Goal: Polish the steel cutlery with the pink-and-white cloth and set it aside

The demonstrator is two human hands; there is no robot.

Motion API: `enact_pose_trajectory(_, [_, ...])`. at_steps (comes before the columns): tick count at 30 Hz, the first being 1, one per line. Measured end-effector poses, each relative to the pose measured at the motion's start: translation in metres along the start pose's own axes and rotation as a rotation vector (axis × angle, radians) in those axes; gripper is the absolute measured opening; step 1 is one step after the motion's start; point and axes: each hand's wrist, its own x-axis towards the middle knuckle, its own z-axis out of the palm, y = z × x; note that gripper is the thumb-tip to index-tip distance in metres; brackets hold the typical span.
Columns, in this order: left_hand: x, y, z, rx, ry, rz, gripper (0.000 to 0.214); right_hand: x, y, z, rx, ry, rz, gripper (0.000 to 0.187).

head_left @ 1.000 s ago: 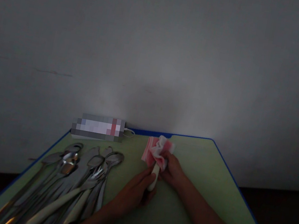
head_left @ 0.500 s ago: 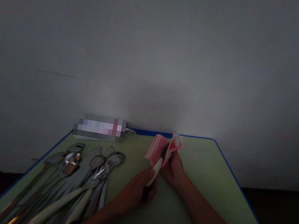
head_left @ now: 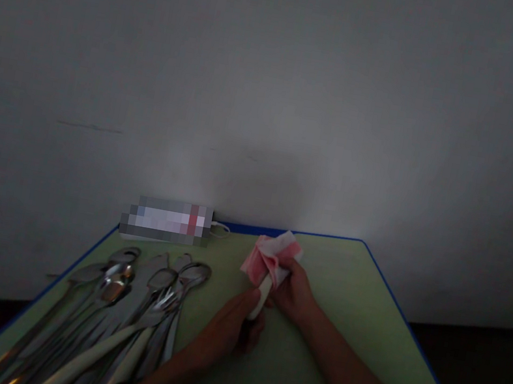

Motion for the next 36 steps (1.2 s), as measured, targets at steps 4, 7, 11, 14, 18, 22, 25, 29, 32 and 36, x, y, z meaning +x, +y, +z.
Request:
enact_pose_trajectory(4, [0.0, -0.004, -0.001, -0.049, -0.036, 0.028, 0.034, -0.003, 0.0, 0.0, -0.046, -0.013, -0.033, 0.006])
enact_pose_trajectory(7, [-0.002, 0.001, 0.001, 0.047, -0.014, 0.049, 0.028, -0.004, 0.002, 0.0, -0.081, -0.059, -0.088, 0.009])
enact_pose_trajectory(11, [-0.005, 0.01, 0.004, 0.171, 0.003, 0.061, 0.025, -0.001, 0.004, -0.003, -0.077, -0.086, -0.093, 0.011])
enact_pose_trajectory(14, [-0.006, 0.01, 0.004, 0.19, 0.004, 0.047, 0.028, 0.003, 0.004, -0.005, -0.054, -0.07, -0.049, 0.011])
enact_pose_trajectory(18, [-0.004, 0.006, 0.003, 0.134, 0.011, 0.027, 0.03, 0.003, -0.002, -0.004, 0.058, -0.106, 0.059, 0.017])
enact_pose_trajectory(22, [-0.003, 0.003, 0.003, 0.073, 0.026, 0.034, 0.032, -0.002, -0.007, 0.0, 0.079, -0.122, 0.087, 0.019])
enact_pose_trajectory(25, [-0.002, 0.003, 0.003, 0.058, 0.025, 0.029, 0.034, -0.006, -0.008, 0.005, 0.08, -0.084, 0.099, 0.017])
enact_pose_trajectory(29, [-0.001, 0.0, 0.001, 0.021, -0.008, 0.009, 0.031, -0.007, -0.006, 0.006, 0.112, -0.053, 0.006, 0.016])
enact_pose_trajectory(32, [0.0, -0.003, -0.001, -0.052, -0.048, 0.014, 0.025, -0.004, -0.001, 0.002, 0.048, -0.093, -0.018, 0.013])
enact_pose_trajectory(36, [0.0, -0.005, -0.004, -0.08, -0.07, 0.028, 0.02, 0.0, 0.001, 0.0, 0.067, -0.102, -0.044, 0.01])
